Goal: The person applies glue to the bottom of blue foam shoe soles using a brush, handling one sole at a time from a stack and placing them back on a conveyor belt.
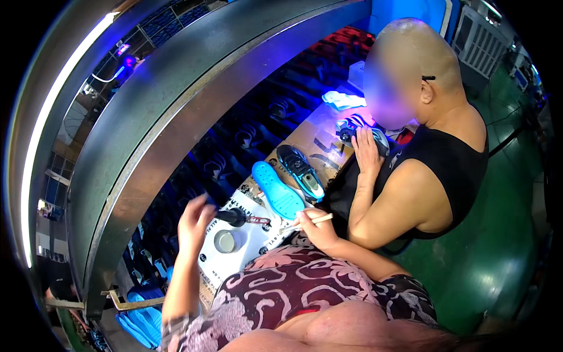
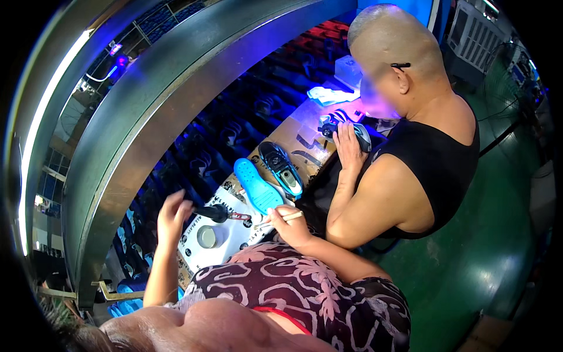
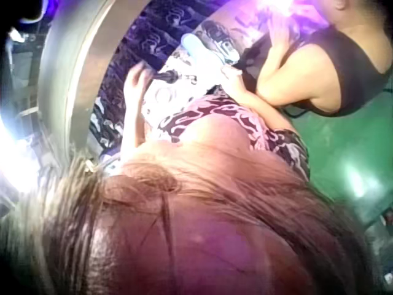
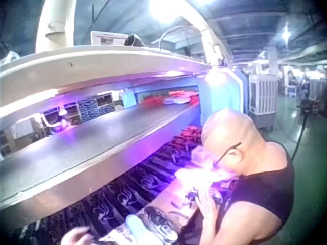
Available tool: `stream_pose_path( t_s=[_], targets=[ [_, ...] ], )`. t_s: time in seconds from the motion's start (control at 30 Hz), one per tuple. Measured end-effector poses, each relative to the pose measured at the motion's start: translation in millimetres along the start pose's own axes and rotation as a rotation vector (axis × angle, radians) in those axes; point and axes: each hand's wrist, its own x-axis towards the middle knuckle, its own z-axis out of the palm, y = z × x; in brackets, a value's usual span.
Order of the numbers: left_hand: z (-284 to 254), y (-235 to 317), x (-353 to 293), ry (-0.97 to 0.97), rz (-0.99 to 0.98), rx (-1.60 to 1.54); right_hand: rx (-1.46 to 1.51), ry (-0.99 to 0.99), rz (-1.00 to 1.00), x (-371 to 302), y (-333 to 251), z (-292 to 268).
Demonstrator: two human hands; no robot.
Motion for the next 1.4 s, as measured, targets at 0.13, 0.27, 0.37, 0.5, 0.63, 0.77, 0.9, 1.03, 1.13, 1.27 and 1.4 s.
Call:
stream_pose_path(
  t_s=[0.13, 0.27, 0.37, 0.5, 0.63, 0.77, 0.9, 1.03, 1.13, 1.27, 1.4],
  targets=[
    [-96.5, -129.0, -150.1, 0.432, -0.077, 0.811, 0.107, -0.057, 0.192, -5.2, 14.5, 10.3],
    [-150.2, -248.5, -277.7, 0.678, -0.586, 0.980, 0.134, -0.102, 0.224, 3.4, 22.7, 33.5],
    [-177.4, -326.1, -324.0, 0.633, -0.741, 0.669, 0.182, -0.144, 0.263, -0.1, 30.2, 56.6],
    [-141.3, -258.2, -285.1, 0.602, -0.717, 0.811, 0.127, -0.136, 0.236, 0.7, 25.7, 70.3],
    [-153.8, -268.6, -297.6, 0.729, -0.784, 0.788, 0.105, -0.118, 0.290, -5.1, 29.1, 77.0],
    [-156.4, -281.8, -304.2, 0.575, -0.667, 0.698, 0.082, -0.112, 0.285, -2.8, 12.6, 75.7],
    [-142.2, -242.2, -275.9, 0.711, -0.814, -0.462, 0.008, -0.122, 0.256, -6.1, 11.4, 81.3],
    [-134.6, -198.7, -258.4, 0.816, -0.707, -1.091, 0.119, -0.070, 0.279, -3.3, 19.4, 73.8],
    [-95.7, -146.9, -250.6, 0.879, -0.372, -0.783, 0.172, -0.097, 0.275, -1.9, 14.2, 75.8],
    [-47.3, -103.8, -240.6, 0.697, -0.318, -0.585, 0.223, -0.196, 0.242, 7.3, 5.3, 88.5],
    [-22.7, -86.9, -204.0, 0.597, -0.190, -0.356, 0.181, -0.366, 0.086, 13.5, -30.1, 104.5]
  ],
)
